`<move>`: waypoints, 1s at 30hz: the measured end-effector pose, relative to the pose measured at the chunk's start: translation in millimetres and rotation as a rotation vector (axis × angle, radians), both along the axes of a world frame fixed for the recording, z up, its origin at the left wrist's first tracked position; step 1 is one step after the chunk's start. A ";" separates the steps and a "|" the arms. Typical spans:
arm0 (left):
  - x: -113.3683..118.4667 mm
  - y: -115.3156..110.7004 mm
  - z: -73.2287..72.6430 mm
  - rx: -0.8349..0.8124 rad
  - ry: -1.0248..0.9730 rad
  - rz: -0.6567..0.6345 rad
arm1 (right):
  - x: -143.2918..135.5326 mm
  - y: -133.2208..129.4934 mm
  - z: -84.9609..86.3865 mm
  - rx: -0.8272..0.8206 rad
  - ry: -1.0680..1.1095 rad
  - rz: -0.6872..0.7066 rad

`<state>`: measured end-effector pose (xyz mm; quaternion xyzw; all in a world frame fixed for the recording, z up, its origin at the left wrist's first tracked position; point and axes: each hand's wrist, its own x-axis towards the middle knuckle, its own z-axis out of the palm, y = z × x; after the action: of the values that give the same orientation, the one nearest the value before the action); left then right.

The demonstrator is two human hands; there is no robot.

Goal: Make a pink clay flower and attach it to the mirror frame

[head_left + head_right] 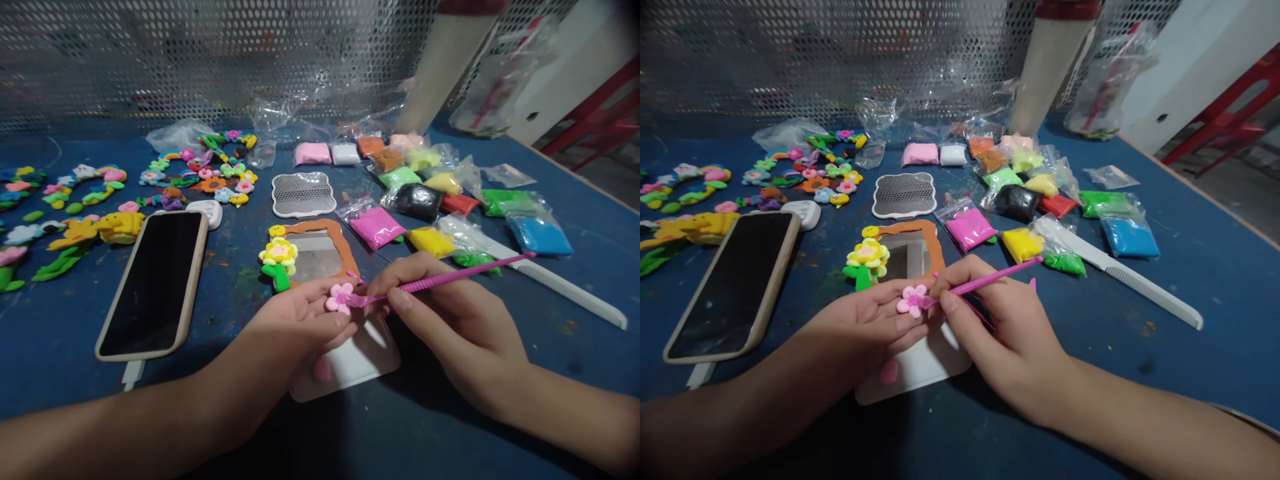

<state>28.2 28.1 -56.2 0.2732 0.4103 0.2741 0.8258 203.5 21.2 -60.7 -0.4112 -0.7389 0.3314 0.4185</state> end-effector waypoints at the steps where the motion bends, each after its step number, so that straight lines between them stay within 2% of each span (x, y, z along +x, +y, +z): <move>1: -0.3 -0.2 1.1 0.014 0.003 -0.010 | 0.0 -0.3 0.3 0.013 -0.009 0.017; 5: -1.6 -2.2 4.3 0.083 0.000 -0.072 | -0.4 -2.1 1.7 0.068 -0.048 0.075; 10: -1.9 -2.4 3.3 0.142 0.004 -0.087 | -1.2 -3.4 2.0 0.111 -0.096 0.077; 15: -1.8 -1.3 4.9 0.123 0.037 -0.103 | -2.6 -1.8 3.0 0.097 -0.113 0.077; 21: -1.8 -3.9 -2.4 0.158 0.012 -0.070 | -4.4 -0.7 4.5 0.051 -0.079 0.083; 30: 0.0 -0.2 9.1 0.127 0.037 -0.099 | -5.8 -1.6 5.2 0.013 -0.049 0.061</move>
<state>28.2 27.9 -47.1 0.3501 0.3931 0.2532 0.8116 197.8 19.6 -55.4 -0.3938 -0.7632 0.3289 0.3929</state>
